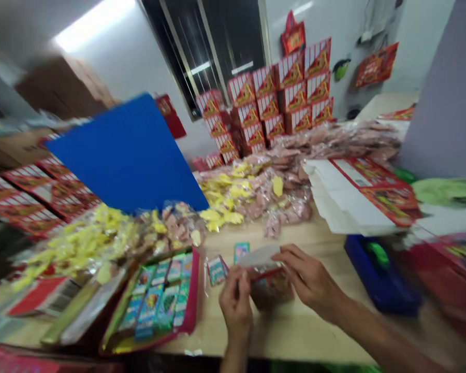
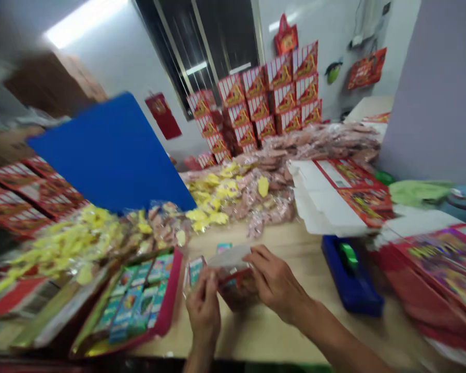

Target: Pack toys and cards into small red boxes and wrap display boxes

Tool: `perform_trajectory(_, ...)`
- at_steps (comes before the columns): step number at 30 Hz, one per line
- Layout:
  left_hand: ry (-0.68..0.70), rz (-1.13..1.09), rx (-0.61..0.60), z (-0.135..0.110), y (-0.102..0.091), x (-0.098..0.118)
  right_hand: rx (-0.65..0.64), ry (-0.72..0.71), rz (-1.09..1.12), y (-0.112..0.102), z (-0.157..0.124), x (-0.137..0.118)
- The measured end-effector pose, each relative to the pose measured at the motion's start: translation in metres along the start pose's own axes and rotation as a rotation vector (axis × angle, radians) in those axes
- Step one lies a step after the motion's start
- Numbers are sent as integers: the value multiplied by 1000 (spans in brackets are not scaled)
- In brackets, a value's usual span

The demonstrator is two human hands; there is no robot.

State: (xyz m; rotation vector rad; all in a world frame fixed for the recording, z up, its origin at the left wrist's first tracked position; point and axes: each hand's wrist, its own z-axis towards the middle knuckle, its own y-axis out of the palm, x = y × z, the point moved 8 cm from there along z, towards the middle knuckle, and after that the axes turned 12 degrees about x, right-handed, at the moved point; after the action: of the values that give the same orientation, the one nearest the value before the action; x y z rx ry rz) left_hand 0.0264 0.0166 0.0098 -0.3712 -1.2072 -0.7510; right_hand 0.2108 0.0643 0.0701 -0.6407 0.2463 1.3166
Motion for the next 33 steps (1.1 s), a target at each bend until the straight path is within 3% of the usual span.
perform_trajectory(3, -97, -260, -43, 9, 8, 4, -36, 55, 30, -2, -6, 5)
perform_trajectory(7, -85, -270, -151, 8, 20, 2, -83, 159, 48, -3, -12, 16)
perform_trajectory(13, 41, -313, -301, -4, 22, 17, -236, -72, 18, -11, -6, -9)
perform_trajectory(17, 136, -191, -248, -6, 21, 22, -401, -53, -73, -11, -6, -15)
perform_trajectory(24, 132, -207, -226, -7, 20, 18, -337, -94, -148, -6, -4, -18)
perform_trajectory(30, 397, -99, -409, -4, 22, 38, -398, -108, -223, -8, 0, -20)
perform_trajectory(33, 453, -79, -478, 0, 21, 40, -415, -140, -201, -9, -3, -20)
